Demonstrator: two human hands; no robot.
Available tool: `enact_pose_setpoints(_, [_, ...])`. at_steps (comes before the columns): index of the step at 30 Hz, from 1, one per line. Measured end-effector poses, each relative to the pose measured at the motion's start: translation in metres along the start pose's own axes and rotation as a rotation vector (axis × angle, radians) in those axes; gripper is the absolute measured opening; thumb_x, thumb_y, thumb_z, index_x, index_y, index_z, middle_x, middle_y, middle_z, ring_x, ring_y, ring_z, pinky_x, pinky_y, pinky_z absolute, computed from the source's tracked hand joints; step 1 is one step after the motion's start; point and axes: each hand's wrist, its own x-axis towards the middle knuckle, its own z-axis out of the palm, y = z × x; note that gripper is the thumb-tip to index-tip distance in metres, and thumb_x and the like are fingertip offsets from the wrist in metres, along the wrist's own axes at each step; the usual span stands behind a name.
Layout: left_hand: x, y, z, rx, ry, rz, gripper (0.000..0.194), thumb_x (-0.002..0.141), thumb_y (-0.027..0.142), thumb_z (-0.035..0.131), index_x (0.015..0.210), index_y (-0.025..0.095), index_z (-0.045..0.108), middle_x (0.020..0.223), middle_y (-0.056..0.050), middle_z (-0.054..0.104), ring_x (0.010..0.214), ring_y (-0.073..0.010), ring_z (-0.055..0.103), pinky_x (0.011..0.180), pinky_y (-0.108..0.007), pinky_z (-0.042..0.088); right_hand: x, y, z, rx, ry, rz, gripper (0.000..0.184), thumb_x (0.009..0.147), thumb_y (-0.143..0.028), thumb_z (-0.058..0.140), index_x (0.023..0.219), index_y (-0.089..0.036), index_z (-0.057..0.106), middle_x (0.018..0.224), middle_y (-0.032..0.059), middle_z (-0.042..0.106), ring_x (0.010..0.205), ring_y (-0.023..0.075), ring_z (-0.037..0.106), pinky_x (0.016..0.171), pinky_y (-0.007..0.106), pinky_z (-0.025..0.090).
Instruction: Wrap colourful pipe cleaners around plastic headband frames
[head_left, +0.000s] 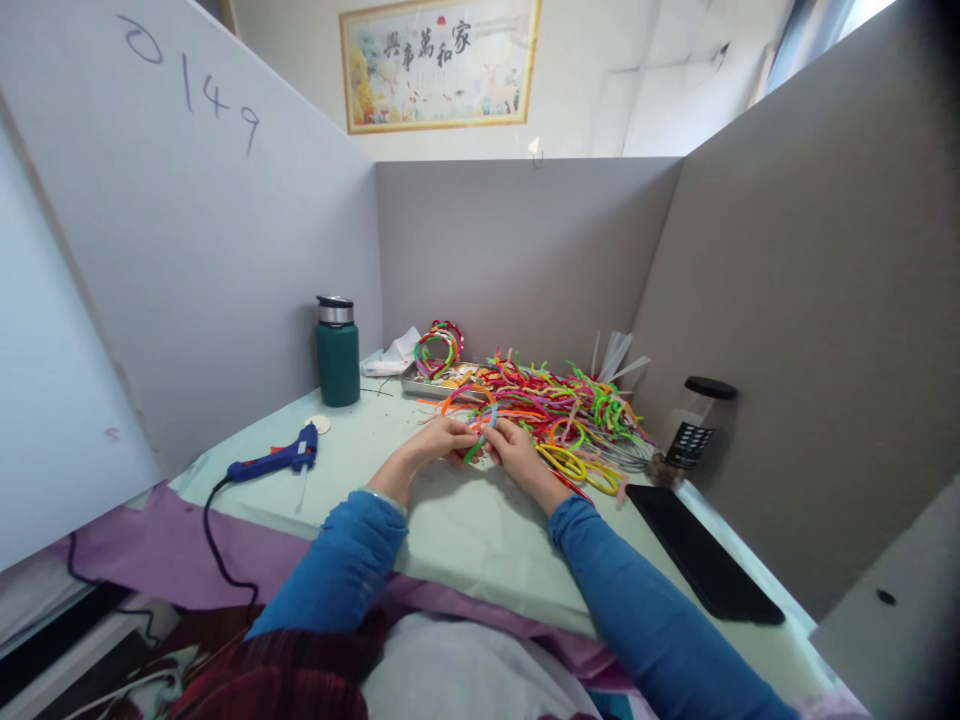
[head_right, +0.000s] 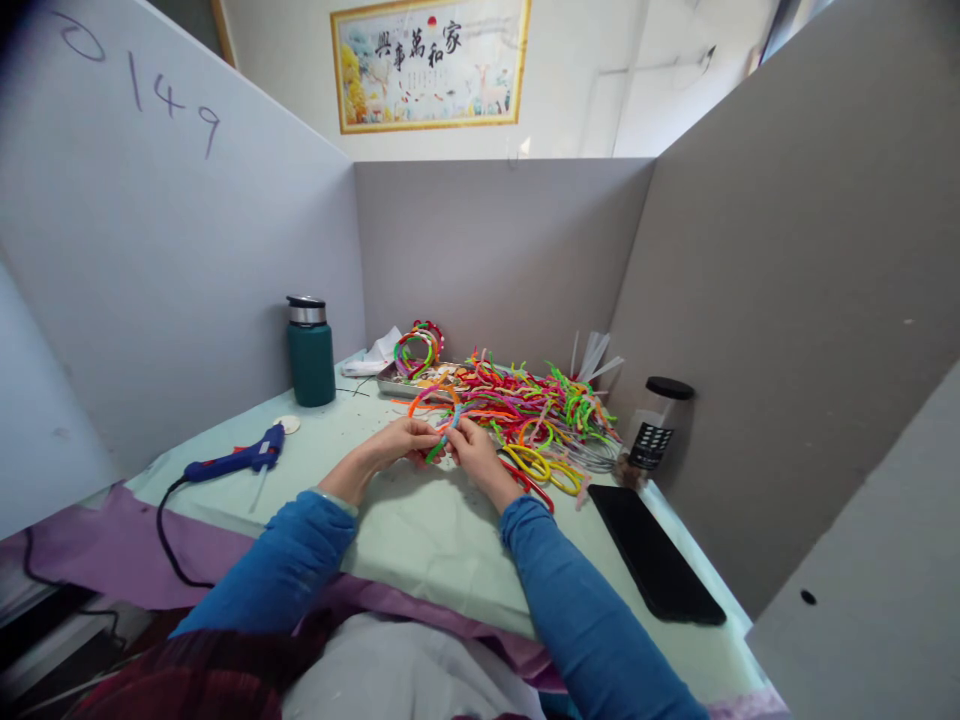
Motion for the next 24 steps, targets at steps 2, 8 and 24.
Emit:
enact_pose_setpoints(2, [-0.0001, 0.0002, 0.0001, 0.012, 0.01, 0.0, 0.052, 0.056, 0.053, 0.077, 0.081, 0.008, 0.069, 0.074, -0.008, 0.067, 0.065, -0.0158, 0.061, 0.057, -0.027, 0.049, -0.0001, 0.0002, 0.0002, 0.012, -0.008, -0.001, 0.03, 0.079, -0.047, 0.054, 0.069, -0.021, 0.043, 0.054, -0.0057, 0.048, 0.041, 0.0083, 0.038, 0.042, 0.023, 0.027])
enact_pose_setpoints(8, [0.0009, -0.0008, 0.0001, -0.004, 0.008, -0.005, 0.053, 0.056, 0.052, 0.078, 0.083, 0.008, 0.069, 0.074, -0.009, 0.067, 0.066, -0.0159, 0.06, 0.058, -0.028, 0.049, 0.0, 0.0009, 0.0, 0.017, -0.012, -0.004, 0.031, 0.079, -0.049, 0.054, 0.07, -0.021, 0.044, 0.054, -0.0059, 0.048, 0.041, 0.0081, 0.037, 0.042, 0.023, 0.027])
enact_pose_setpoints(24, [0.0021, -0.0028, -0.0016, 0.012, 0.011, -0.012, 0.052, 0.057, 0.053, 0.077, 0.084, 0.008, 0.071, 0.071, -0.008, 0.068, 0.062, -0.0143, 0.06, 0.057, -0.025, 0.048, -0.0016, -0.0021, 0.0003, 0.01, -0.011, 0.003, 0.033, 0.078, -0.051, 0.054, 0.069, -0.021, 0.043, 0.054, -0.0059, 0.049, 0.041, 0.0076, 0.037, 0.041, 0.023, 0.028])
